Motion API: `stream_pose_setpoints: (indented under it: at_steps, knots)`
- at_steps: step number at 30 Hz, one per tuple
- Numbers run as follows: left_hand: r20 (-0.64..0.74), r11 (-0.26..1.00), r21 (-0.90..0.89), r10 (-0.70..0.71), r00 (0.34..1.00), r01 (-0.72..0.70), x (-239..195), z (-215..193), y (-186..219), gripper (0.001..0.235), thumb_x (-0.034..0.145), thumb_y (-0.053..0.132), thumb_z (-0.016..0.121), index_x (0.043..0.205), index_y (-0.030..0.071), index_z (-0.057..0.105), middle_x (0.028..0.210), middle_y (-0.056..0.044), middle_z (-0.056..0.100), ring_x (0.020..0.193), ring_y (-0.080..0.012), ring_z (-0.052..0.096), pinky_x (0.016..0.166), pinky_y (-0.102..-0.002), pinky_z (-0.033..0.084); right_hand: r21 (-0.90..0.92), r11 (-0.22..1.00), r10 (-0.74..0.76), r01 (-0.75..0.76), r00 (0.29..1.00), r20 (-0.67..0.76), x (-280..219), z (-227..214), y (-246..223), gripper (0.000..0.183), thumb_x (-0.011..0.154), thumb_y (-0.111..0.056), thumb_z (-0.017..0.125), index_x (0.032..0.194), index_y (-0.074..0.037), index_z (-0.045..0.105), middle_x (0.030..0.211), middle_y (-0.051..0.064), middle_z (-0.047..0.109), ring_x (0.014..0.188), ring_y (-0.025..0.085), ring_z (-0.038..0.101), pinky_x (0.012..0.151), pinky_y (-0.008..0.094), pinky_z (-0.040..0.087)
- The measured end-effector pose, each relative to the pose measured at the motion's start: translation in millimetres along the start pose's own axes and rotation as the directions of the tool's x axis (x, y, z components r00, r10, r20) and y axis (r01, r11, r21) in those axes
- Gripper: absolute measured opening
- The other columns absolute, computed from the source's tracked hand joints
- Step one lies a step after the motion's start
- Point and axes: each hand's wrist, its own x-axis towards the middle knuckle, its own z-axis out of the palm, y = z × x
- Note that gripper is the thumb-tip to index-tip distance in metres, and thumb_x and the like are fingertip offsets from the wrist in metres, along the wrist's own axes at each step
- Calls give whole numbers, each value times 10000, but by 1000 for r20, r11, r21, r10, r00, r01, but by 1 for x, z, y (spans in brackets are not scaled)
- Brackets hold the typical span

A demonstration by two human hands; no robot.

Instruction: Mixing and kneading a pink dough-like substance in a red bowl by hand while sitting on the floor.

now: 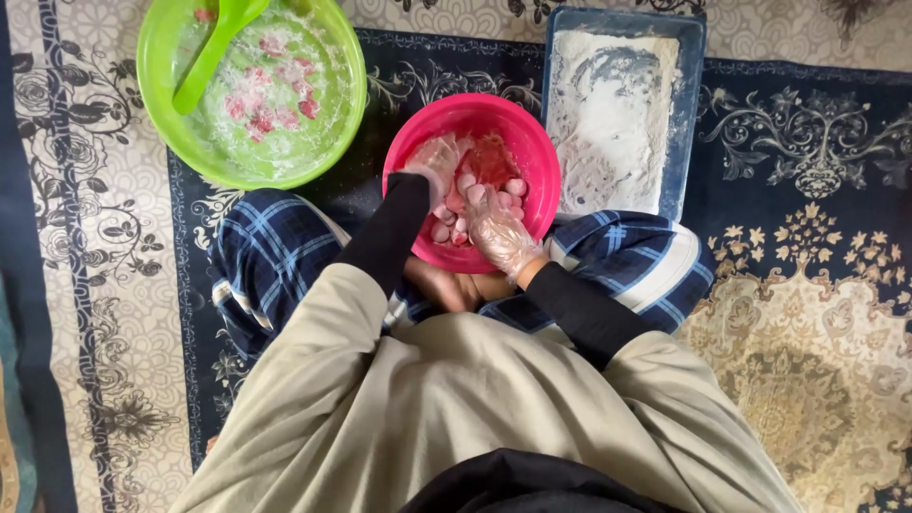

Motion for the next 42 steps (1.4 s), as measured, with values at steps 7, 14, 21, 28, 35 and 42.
stream_pose_setpoints:
  at_steps: [7,14,21,28,35,42]
  knots:
    - [126,994,-102,-25,992,38,2,-20,-6,273,679,278,736,942,340,699,968,42,701,970,-189,667,830,-322,535,91,996,10,-18,996,88,2,-67,9,591,758,-204,648,1310,-132,450,1192,167,495,1116,421,480,909,504,455]
    - [-17,949,-51,309,951,-310,-20,-8,-7,350,622,310,684,933,153,646,942,-69,696,923,-294,666,779,-408,565,595,771,198,-228,973,116,5,-121,30,672,870,-375,634,1450,-279,307,1006,202,660,980,403,633,891,497,493]
    - [-86,940,119,331,940,-320,-22,26,-13,214,594,189,647,797,148,701,795,-47,699,855,-278,684,749,-375,573,614,787,15,55,994,-109,11,-72,50,295,722,-441,793,867,-207,687,939,3,610,944,224,620,867,329,497]
    - [16,976,78,200,980,-201,-46,14,5,167,686,214,696,839,147,697,821,-58,705,926,-281,666,808,-386,550,587,799,-115,131,991,-65,-2,-95,32,189,818,-200,655,959,-74,655,960,130,606,968,357,588,842,442,487]
    - [-140,938,-212,250,958,-275,-38,68,14,285,801,425,537,790,165,654,739,-86,603,780,-322,590,696,-425,464,179,983,-44,52,998,-50,-21,-30,15,156,880,-247,494,903,-145,610,833,93,610,894,298,594,768,441,487]
    - [-561,881,427,434,705,-203,10,169,6,98,788,22,533,812,-46,600,636,-200,502,640,-346,462,636,-500,396,-284,952,-201,110,929,-312,-22,-23,9,159,909,-121,463,957,-64,603,735,48,605,735,216,628,593,279,524]
